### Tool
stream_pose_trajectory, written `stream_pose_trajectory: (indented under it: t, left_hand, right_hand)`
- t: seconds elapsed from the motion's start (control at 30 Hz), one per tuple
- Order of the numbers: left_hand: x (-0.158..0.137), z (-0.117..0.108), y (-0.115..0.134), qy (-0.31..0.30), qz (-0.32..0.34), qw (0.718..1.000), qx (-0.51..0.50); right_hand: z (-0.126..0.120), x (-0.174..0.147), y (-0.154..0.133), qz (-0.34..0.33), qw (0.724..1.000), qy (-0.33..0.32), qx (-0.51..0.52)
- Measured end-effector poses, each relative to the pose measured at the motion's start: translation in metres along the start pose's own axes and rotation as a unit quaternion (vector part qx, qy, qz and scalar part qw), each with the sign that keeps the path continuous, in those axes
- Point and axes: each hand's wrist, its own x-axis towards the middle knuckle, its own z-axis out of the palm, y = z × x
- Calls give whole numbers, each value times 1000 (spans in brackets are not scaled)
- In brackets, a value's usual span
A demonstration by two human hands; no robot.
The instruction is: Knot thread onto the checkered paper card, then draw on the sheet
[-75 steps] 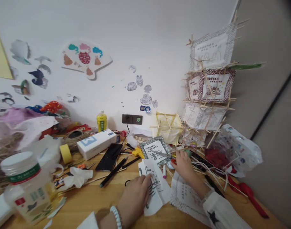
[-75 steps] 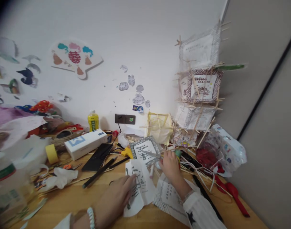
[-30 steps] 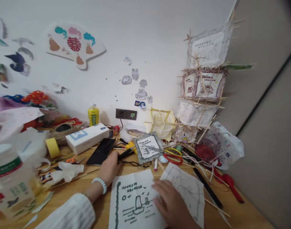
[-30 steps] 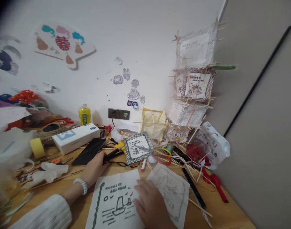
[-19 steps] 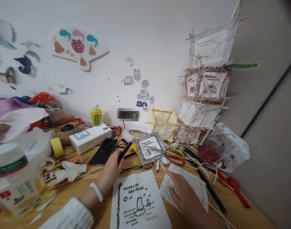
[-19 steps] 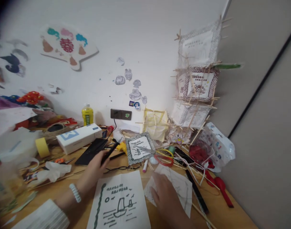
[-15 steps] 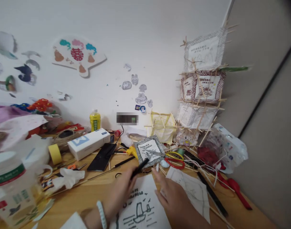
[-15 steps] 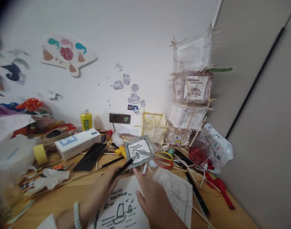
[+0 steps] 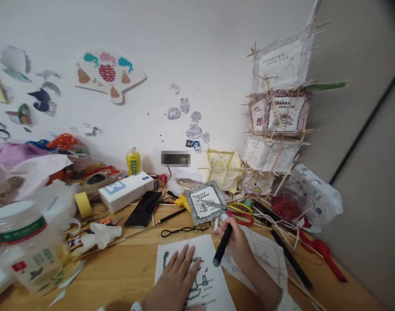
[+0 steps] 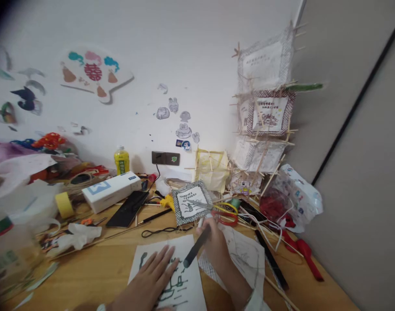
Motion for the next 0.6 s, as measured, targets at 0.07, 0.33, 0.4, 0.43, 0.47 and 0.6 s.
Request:
stream_pose_trajectory:
  t: [0.07,0.33,0.4,0.43,0.47,0.6]
  left_hand:
    - [-1,-4,2,-12,15,1000,13]
    - [0,-9,6,0,60,998,4]
    - [1,-7,4,11,68,998,4]
    - [1,-7,3,12,74,997,3]
    - [2,-7,3,10,82,997,2]
    - [3,-8,2,13,112,994,11]
  right_hand:
    - [2,0,-3,-8,997,-75,26]
    - [20,-14,1,-74,968,-193,-144]
    - [23,-16,6,-75,970,-178,-150]
    - [23,-16,8,-73,973,-164,-147]
    - [24,-15,9,-71,976,-149,-140]
    - [17,-11,5,-55,988,-113,-95]
